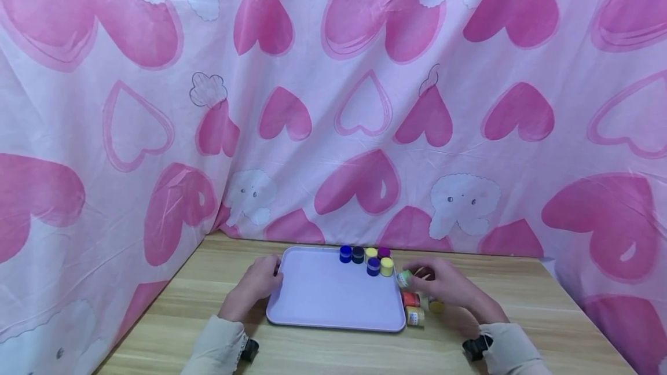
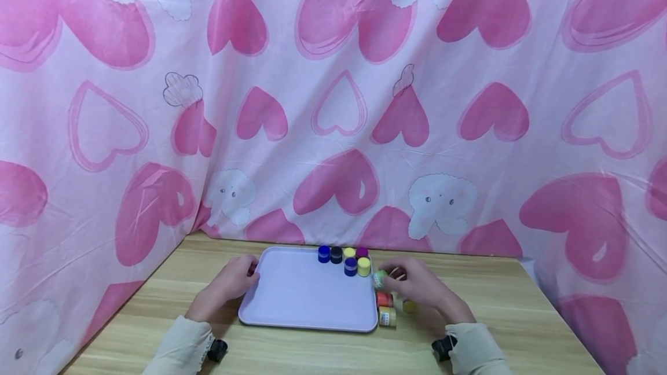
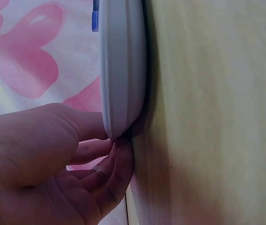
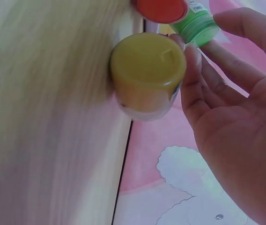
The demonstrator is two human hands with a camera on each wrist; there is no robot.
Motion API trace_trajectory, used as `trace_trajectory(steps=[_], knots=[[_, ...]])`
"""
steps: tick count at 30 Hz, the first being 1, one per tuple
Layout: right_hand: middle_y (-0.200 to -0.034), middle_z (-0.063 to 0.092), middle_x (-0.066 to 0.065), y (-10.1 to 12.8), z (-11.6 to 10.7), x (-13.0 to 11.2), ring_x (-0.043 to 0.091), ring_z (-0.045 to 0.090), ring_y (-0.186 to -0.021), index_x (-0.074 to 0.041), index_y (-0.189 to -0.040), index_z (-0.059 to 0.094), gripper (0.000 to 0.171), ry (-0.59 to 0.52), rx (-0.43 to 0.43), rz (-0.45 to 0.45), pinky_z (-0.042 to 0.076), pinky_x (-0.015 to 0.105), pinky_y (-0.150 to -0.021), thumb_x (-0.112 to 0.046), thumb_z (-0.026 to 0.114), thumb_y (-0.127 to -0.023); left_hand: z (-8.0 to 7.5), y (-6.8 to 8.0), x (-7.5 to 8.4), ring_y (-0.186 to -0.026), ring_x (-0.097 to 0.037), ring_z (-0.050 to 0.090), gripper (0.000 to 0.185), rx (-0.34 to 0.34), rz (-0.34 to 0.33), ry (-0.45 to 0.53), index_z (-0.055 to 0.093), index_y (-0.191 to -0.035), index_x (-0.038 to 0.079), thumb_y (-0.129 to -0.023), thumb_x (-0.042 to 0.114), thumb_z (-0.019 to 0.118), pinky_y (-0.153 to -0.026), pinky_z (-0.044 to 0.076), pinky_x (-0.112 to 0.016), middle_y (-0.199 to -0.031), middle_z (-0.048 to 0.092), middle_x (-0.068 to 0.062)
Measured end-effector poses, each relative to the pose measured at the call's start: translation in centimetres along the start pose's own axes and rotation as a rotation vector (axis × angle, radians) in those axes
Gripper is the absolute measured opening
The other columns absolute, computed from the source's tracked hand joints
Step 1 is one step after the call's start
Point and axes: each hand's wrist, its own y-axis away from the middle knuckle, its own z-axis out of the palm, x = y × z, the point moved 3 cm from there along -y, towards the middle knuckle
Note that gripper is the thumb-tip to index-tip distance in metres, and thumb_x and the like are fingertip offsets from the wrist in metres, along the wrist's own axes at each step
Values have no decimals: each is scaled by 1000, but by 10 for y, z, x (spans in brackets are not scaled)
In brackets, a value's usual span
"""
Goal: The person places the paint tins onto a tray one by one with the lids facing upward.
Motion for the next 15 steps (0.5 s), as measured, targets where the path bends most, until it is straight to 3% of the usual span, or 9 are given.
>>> trace_trajectory(steps=[15], knots=[[-120, 75, 2, -4, 4, -20, 22, 70, -104, -16, -138, 72, 40, 18, 26, -41, 60, 26, -83, -38, 72, -104, 0, 0, -1, -83, -21, 63, 10, 14, 30, -5, 72, -106, -1, -98, 4, 72, -79, 61, -43, -92, 70, -10]])
